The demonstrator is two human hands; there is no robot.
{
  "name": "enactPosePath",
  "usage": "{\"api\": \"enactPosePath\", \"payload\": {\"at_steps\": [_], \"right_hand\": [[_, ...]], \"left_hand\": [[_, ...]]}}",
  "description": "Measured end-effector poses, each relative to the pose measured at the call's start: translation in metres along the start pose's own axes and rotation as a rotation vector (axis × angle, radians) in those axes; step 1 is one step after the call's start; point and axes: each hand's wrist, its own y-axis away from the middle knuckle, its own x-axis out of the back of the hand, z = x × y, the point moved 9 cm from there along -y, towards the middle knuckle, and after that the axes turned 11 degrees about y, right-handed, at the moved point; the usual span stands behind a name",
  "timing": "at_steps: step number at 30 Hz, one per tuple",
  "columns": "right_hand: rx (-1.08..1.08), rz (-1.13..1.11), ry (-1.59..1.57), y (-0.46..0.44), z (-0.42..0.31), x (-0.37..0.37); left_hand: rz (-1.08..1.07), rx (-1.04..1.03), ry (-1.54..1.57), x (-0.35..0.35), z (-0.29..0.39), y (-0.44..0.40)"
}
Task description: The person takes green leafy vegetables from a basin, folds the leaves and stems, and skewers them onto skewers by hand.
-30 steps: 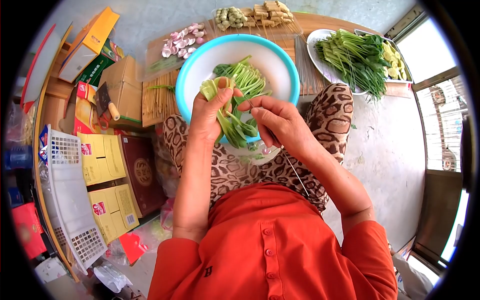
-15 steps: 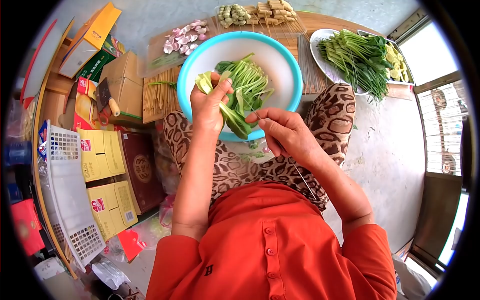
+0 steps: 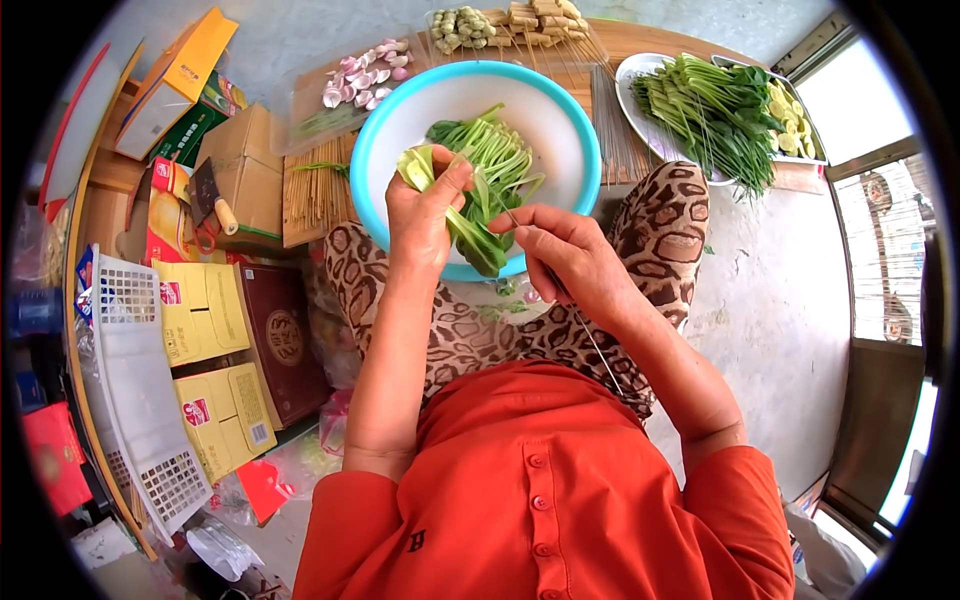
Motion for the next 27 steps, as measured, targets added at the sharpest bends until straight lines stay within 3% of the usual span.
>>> {"api": "enactPosePath", "payload": {"at_steps": [11,15,27], "right_hand": [[0.082,0.024,-0.061,-0.011,0.002,0.003],[0.057,0.129,-0.103,-0.008,0.007,0.012],[0.088,0.184,-0.113,-0.009,0.009,0.020]], "left_hand": [[-0.165,-0.011,-0.143,-0.016,-0.001,0.007],[-0.196,0.018,-0.127,-0.017,0.001,0.010],[-0.021,0.015,-0.159,0.015,-0.002,-0.003]]}}
